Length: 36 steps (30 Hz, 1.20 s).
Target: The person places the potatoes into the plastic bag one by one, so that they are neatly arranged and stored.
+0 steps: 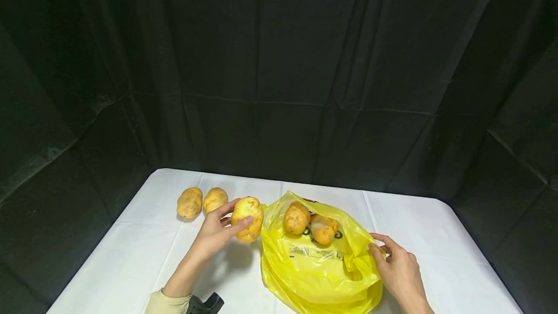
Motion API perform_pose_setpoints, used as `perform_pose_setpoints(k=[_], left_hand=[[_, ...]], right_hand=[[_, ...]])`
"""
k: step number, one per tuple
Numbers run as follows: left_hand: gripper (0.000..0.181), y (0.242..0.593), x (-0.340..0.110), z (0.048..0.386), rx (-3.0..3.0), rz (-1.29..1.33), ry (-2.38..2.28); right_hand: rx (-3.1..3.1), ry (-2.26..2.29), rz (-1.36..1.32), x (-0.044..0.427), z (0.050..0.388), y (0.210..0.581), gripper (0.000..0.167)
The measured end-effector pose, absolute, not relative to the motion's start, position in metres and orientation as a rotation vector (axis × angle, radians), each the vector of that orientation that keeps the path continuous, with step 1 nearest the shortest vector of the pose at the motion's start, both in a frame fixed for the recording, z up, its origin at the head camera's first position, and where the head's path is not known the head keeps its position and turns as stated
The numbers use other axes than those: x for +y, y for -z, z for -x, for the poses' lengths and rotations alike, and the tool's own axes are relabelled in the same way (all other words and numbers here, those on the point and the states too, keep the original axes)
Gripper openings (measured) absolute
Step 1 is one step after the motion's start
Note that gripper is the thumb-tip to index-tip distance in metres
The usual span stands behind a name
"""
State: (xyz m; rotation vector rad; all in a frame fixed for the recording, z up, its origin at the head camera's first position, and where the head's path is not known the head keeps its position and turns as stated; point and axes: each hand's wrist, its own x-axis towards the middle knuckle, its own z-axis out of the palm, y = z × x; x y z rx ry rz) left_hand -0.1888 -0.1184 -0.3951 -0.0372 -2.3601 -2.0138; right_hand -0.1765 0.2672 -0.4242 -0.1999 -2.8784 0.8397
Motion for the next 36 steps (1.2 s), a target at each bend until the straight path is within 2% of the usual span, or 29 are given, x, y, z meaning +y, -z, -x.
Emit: perform_pose_setpoints(k=[36], left_hand=[[0.064, 0.404, -0.088, 0.191, -2.408, 0.167, 2.091]], right_hand=[[-2.870, -0.843, 0.192, 0.267, 0.176, 0.424, 0.032]])
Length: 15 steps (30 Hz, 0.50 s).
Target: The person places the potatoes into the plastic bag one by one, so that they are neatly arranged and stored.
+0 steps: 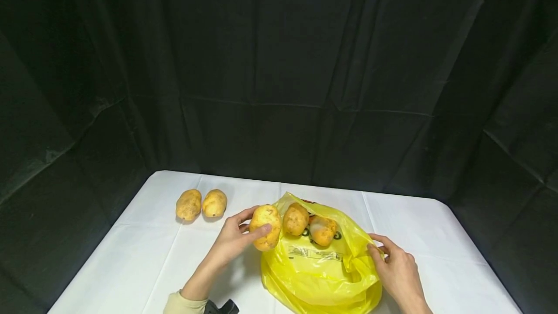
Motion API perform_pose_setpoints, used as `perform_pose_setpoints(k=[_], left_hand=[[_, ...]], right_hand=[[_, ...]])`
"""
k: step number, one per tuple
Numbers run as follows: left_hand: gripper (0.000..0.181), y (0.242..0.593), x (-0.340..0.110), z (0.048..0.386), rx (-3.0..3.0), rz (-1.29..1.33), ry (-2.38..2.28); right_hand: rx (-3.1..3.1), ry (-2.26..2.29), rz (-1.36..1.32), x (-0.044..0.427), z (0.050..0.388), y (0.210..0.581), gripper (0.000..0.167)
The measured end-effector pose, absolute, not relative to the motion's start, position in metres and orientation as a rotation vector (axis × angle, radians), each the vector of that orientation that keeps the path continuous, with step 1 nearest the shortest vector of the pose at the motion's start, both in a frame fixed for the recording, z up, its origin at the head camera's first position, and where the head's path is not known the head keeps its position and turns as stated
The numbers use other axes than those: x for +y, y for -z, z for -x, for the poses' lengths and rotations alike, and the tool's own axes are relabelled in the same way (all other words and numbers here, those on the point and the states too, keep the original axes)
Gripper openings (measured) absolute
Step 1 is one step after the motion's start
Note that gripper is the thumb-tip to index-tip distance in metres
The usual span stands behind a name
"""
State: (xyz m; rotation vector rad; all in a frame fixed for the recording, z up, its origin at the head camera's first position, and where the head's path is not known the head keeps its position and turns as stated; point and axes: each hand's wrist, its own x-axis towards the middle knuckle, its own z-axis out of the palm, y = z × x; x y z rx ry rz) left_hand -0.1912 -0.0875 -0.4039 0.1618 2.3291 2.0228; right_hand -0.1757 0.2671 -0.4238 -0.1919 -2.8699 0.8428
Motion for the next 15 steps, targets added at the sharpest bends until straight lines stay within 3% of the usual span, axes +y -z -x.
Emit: perform_pose_setpoints(k=[15], left_hand=[[0.068, 0.411, -0.069, 0.193, 2.281, -0.194, -1.966]], right_hand=[[-2.863, -0.859, 0.212, 0.267, 0.176, 0.424, 0.033]])
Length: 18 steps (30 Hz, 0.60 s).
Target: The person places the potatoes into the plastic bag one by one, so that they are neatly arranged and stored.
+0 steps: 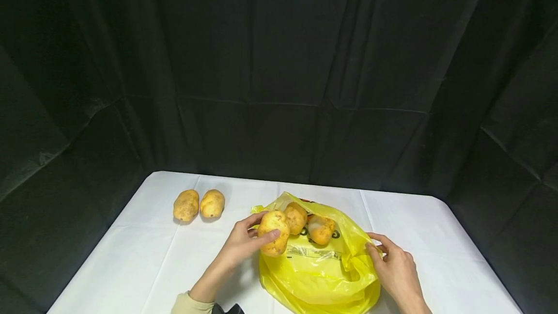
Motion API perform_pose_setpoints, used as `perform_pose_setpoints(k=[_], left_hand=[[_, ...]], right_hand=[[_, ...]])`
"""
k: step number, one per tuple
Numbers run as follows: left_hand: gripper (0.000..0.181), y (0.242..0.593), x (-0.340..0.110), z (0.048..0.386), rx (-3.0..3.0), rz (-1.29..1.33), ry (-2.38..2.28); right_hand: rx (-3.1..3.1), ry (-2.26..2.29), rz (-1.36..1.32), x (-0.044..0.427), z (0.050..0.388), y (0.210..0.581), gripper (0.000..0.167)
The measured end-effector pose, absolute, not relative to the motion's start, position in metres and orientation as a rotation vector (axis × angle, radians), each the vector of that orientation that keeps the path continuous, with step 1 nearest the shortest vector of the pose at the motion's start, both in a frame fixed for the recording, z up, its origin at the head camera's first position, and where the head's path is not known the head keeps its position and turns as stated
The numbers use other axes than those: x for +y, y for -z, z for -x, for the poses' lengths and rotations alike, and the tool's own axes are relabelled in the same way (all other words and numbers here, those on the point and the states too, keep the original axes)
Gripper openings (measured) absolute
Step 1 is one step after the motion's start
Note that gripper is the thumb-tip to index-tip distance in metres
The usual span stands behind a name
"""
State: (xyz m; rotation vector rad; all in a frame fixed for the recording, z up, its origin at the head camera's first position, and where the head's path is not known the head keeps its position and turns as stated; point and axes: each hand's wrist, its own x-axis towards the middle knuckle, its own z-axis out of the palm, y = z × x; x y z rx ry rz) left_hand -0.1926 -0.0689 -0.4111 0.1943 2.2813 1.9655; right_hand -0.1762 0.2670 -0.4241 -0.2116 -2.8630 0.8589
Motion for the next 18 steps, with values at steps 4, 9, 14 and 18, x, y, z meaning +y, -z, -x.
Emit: perform_pose_setpoints(k=[4, 9, 14, 18], left_hand=[[0.066, 0.414, -0.063, 0.192, 2.256, -0.218, -1.953], [0.065, 0.416, -0.058, 0.193, 2.219, -0.238, -1.955], [0.067, 0.420, -0.053, 0.193, 2.202, -0.214, -1.950], [0.068, 0.424, -0.049, 0.194, 2.192, -0.220, -1.944]], right_hand=[[-2.863, -0.867, 0.206, 0.268, 0.175, 0.424, 0.032], [-2.854, -0.860, 0.199, 0.268, 0.175, 0.422, 0.032], [-2.831, -0.857, 0.177, 0.268, 0.174, 0.423, 0.031], [-2.833, -0.865, 0.196, 0.267, 0.173, 0.424, 0.031]])
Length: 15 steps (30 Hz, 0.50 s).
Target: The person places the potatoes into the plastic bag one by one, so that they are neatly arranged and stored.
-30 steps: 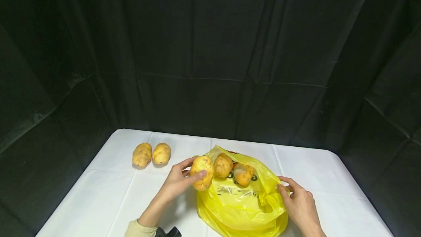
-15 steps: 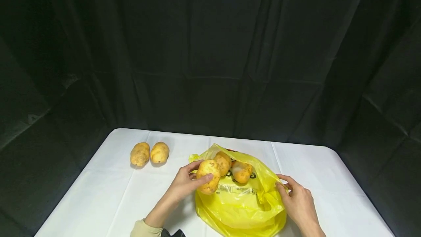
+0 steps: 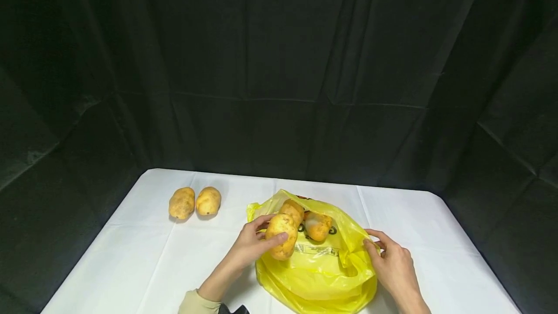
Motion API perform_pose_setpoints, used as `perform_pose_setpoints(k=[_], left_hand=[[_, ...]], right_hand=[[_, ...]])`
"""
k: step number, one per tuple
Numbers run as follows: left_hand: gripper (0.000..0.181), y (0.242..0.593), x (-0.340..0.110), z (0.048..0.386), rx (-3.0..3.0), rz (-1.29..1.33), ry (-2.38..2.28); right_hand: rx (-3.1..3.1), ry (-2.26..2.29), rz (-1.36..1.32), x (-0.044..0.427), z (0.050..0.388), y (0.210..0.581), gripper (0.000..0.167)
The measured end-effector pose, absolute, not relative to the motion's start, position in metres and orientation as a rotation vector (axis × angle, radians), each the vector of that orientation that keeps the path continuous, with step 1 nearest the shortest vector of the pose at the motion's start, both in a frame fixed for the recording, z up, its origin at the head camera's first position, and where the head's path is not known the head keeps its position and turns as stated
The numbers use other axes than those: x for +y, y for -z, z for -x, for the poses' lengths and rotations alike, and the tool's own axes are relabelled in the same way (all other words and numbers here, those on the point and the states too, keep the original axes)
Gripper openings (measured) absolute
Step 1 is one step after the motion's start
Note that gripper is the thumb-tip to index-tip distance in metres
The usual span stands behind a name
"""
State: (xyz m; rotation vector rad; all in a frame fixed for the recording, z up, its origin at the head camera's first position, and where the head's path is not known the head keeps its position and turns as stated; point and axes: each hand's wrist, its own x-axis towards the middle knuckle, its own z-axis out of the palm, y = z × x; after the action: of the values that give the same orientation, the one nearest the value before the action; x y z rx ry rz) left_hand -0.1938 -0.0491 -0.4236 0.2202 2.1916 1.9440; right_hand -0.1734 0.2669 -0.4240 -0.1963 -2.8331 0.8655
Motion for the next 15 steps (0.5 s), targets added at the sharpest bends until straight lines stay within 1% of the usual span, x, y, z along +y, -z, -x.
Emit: perform_pose_setpoints(k=[15], left_hand=[[0.069, 0.432, -0.027, 0.195, 2.192, -0.226, -1.879]], right_hand=[[-2.863, -0.863, 0.246, 0.267, 0.172, 0.425, 0.032]])
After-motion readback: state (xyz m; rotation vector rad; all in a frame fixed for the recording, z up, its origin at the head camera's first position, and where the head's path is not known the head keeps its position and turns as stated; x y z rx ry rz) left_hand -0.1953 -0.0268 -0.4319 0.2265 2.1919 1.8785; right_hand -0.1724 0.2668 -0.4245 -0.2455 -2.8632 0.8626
